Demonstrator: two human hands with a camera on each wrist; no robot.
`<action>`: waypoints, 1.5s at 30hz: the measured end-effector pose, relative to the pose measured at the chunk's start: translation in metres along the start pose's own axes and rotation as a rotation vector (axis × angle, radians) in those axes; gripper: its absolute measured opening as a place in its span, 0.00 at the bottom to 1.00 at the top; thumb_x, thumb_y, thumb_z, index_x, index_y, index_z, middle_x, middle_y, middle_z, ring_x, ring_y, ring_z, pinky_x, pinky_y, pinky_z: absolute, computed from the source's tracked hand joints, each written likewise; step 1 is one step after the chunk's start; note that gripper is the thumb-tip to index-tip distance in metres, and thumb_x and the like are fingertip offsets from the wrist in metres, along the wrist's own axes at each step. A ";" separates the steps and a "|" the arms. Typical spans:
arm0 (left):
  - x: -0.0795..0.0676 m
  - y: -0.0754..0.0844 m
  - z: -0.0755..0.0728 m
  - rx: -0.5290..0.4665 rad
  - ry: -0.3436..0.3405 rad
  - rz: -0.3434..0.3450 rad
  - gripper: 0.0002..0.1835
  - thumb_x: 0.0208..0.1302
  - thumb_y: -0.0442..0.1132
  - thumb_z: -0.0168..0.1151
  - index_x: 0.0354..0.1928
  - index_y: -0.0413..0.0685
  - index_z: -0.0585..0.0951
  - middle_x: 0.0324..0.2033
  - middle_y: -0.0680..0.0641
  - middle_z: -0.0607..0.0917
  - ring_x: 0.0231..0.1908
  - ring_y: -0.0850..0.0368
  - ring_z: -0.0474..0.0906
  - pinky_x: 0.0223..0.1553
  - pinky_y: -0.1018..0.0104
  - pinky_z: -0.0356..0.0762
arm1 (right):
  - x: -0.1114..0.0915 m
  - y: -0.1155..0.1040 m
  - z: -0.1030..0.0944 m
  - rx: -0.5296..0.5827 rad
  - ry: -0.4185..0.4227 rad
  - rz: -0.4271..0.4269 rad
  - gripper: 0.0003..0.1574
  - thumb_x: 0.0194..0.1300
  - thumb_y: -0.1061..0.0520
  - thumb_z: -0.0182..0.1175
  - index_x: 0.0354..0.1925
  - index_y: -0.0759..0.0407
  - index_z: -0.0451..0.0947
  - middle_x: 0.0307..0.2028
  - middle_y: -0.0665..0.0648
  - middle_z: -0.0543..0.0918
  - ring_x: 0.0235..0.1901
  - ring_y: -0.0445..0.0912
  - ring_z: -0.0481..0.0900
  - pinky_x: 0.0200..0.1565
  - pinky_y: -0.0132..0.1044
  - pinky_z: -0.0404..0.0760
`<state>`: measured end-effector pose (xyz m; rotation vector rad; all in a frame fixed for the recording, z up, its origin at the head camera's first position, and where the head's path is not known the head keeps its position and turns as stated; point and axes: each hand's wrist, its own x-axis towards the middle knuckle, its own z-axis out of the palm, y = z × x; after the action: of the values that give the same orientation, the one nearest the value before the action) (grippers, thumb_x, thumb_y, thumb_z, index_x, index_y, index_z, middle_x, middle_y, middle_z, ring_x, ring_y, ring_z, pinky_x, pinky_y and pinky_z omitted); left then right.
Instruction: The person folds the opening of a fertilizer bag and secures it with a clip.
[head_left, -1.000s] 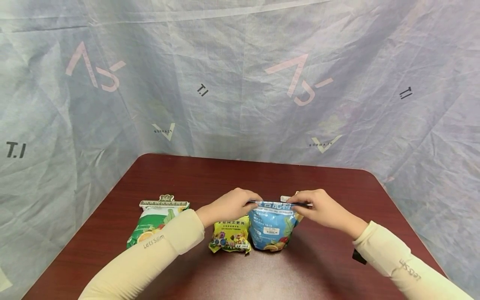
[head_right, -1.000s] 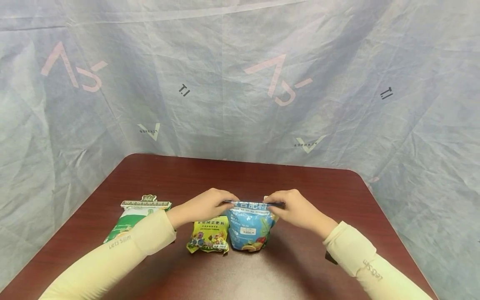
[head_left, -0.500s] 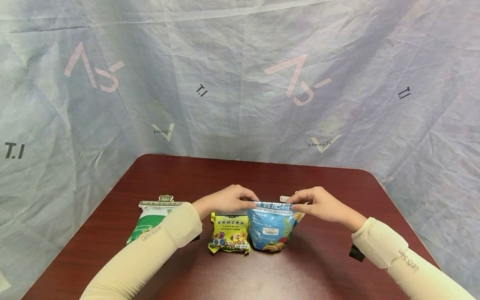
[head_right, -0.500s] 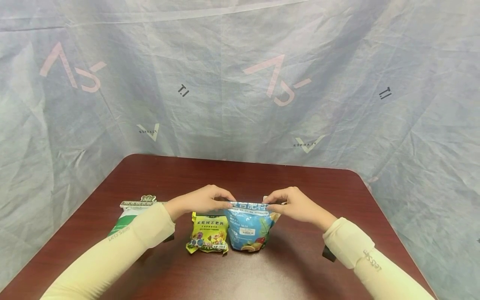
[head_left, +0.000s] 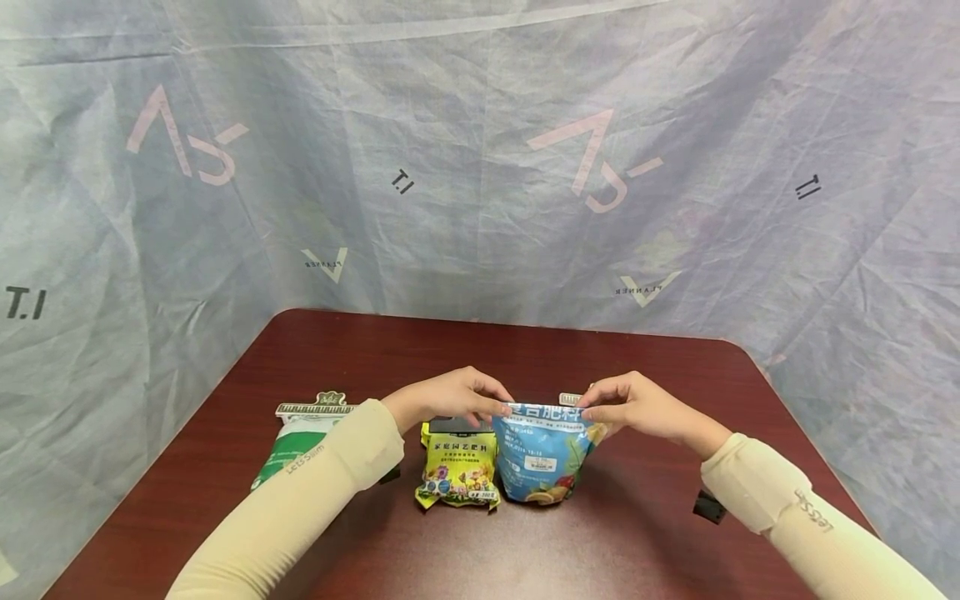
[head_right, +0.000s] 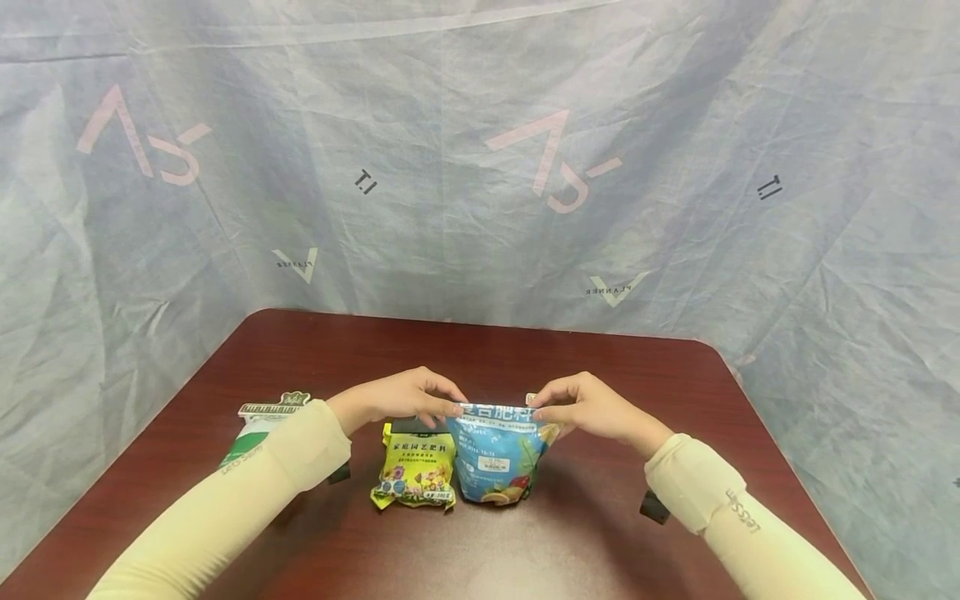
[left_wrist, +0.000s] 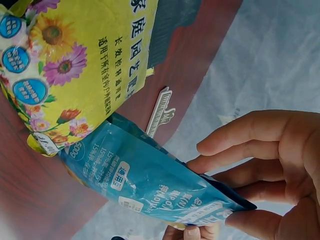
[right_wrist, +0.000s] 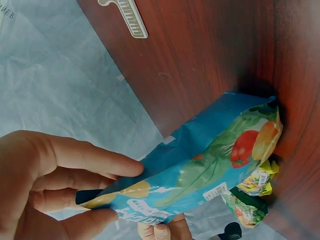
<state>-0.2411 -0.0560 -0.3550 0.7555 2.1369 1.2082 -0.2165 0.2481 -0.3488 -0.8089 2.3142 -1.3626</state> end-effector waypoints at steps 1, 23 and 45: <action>0.000 0.000 0.000 -0.004 0.000 0.002 0.13 0.64 0.42 0.58 0.48 0.48 0.81 0.39 0.50 0.82 0.43 0.44 0.77 0.42 0.53 0.77 | 0.000 0.001 0.000 0.009 0.000 0.001 0.11 0.61 0.57 0.60 0.41 0.61 0.81 0.39 0.61 0.81 0.37 0.48 0.80 0.33 0.47 0.80; 0.001 -0.004 -0.002 -0.047 0.022 0.017 0.12 0.62 0.42 0.59 0.44 0.45 0.83 0.35 0.49 0.84 0.40 0.45 0.79 0.38 0.56 0.79 | 0.003 0.005 -0.007 -0.051 -0.015 -0.016 0.11 0.59 0.57 0.62 0.40 0.59 0.83 0.41 0.58 0.82 0.43 0.38 0.78 0.37 0.41 0.80; 0.003 -0.006 0.000 -0.069 0.048 0.012 0.12 0.62 0.43 0.59 0.44 0.46 0.84 0.33 0.48 0.83 0.39 0.42 0.78 0.37 0.53 0.79 | 0.006 0.005 -0.028 -0.049 -0.080 -0.024 0.15 0.61 0.57 0.60 0.46 0.60 0.79 0.45 0.60 0.81 0.40 0.51 0.80 0.40 0.49 0.78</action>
<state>-0.2441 -0.0564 -0.3609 0.7169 2.1204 1.3109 -0.2376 0.2652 -0.3393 -0.8919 2.2917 -1.2640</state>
